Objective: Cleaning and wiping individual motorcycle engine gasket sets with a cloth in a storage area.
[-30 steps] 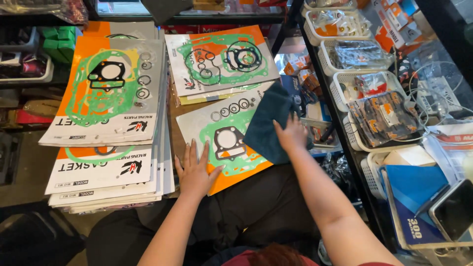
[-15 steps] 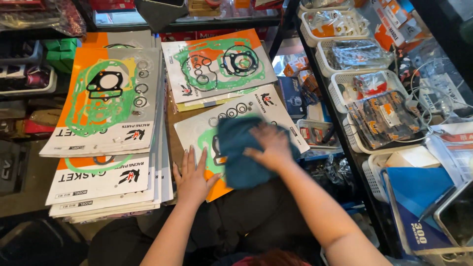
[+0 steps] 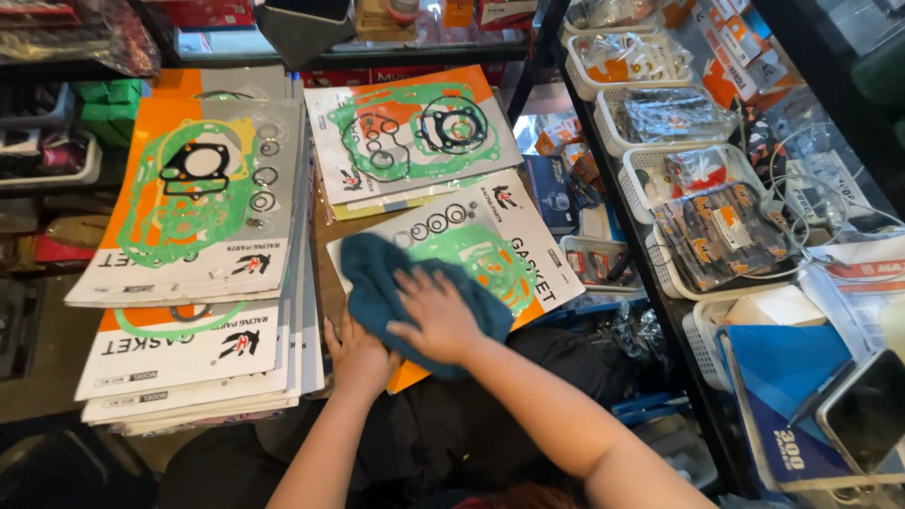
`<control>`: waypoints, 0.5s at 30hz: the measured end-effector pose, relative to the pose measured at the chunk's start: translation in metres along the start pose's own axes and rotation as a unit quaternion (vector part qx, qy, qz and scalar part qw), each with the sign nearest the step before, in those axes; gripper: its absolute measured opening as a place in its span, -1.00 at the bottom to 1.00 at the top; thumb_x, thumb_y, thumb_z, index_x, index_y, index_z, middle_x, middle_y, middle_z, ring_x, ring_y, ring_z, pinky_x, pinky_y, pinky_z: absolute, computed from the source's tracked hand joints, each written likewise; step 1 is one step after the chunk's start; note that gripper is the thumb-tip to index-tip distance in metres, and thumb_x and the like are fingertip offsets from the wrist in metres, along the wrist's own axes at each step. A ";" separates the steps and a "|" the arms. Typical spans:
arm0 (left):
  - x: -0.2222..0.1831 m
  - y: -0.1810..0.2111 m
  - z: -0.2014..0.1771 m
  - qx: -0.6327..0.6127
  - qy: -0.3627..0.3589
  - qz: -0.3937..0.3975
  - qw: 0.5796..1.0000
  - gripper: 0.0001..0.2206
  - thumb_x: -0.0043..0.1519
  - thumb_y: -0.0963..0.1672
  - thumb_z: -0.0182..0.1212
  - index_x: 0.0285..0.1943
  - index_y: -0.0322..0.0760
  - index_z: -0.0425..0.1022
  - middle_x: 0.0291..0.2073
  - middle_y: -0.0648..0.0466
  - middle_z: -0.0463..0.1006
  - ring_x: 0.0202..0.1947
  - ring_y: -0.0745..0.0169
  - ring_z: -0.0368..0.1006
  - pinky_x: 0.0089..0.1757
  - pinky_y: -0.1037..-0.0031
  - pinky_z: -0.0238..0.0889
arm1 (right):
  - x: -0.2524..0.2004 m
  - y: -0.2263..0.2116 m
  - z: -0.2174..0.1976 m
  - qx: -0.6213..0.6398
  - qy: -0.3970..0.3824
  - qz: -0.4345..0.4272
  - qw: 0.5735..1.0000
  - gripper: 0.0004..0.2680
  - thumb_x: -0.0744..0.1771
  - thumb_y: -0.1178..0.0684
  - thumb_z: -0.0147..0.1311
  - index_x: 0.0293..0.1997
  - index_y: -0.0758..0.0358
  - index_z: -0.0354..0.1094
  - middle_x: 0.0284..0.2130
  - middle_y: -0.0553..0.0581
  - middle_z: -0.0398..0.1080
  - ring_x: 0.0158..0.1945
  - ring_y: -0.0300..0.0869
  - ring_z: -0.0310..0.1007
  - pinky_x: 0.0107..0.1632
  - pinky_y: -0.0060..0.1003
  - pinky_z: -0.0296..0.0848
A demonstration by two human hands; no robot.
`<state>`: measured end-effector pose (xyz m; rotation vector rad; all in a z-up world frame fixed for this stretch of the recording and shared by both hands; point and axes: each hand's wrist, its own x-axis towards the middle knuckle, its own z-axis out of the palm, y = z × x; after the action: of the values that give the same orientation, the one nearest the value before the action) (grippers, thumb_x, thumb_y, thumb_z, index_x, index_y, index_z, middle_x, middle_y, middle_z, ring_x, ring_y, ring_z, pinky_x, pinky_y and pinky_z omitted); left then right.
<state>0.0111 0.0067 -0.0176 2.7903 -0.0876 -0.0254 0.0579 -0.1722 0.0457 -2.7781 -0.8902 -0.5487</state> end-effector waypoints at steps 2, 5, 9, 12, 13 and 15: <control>-0.003 0.004 -0.008 0.055 -0.027 -0.014 0.998 -0.26 0.08 0.21 0.25 0.41 -0.10 0.27 0.50 -0.13 0.05 0.59 -0.03 -0.30 0.39 -0.21 -0.58 | -0.003 -0.009 -0.007 0.086 -0.083 -0.038 0.992 -0.44 0.37 -0.47 -0.21 0.42 0.10 0.16 0.40 0.14 0.19 0.49 0.09 0.05 0.43 0.20 -0.01; -0.007 0.021 -0.047 0.034 -0.060 -0.013 0.998 -0.41 0.08 0.18 0.26 0.09 -0.27 0.57 0.50 -0.25 0.06 0.60 -0.07 -0.35 0.38 -0.21 -0.58 | 0.003 0.010 -0.030 0.069 -0.111 0.003 0.991 -0.46 0.33 -0.50 -0.09 0.38 -0.07 0.25 0.37 0.08 0.23 0.48 0.06 0.05 0.37 0.22 0.04; -0.005 0.018 -0.048 -0.050 -0.029 0.002 0.998 -0.16 0.17 0.24 0.15 0.59 0.00 -0.01 0.59 -0.12 -0.22 0.58 -0.07 -0.34 0.34 -0.30 -0.47 | 0.008 0.073 -0.034 0.036 -0.212 0.152 0.965 -0.36 0.28 -0.50 0.01 0.53 -0.28 -0.08 0.47 0.01 0.02 0.55 0.02 -0.14 0.41 0.34 -0.05; -0.007 0.018 -0.050 -0.044 -0.040 -0.004 0.998 -0.14 0.16 0.27 0.12 0.63 0.14 -0.11 0.59 -0.07 -0.21 0.57 -0.03 -0.33 0.33 -0.29 -0.47 | -0.004 0.128 -0.014 0.008 -0.152 0.222 0.963 -0.37 0.25 -0.57 0.01 0.48 -0.29 0.07 0.41 0.00 0.15 0.48 0.06 0.04 0.34 0.33 0.12; -0.006 0.019 -0.053 -0.049 -0.047 -0.005 0.998 -0.15 0.17 0.27 0.11 0.63 0.14 -0.11 0.59 -0.08 -0.21 0.57 -0.04 -0.33 0.33 -0.29 -0.47 | -0.003 0.138 -0.021 0.005 -0.132 0.256 0.958 -0.36 0.27 -0.56 -0.01 0.50 -0.27 0.02 0.43 0.01 0.11 0.49 0.04 0.01 0.35 0.33 0.09; -0.005 0.020 -0.056 -0.054 -0.057 -0.006 0.997 -0.16 0.18 0.27 0.09 0.63 0.14 -0.11 0.59 -0.09 -0.21 0.58 -0.04 -0.34 0.33 -0.28 -0.46 | -0.005 0.164 -0.012 0.004 -0.113 0.293 0.950 -0.35 0.29 -0.56 -0.03 0.53 -0.24 -0.03 0.45 0.02 0.07 0.50 0.01 -0.03 0.36 0.34 0.07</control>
<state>0.0066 0.0076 0.0418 2.6810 -0.0936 -0.1866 0.1478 -0.3103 0.0463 -2.9252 -0.0627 -0.1267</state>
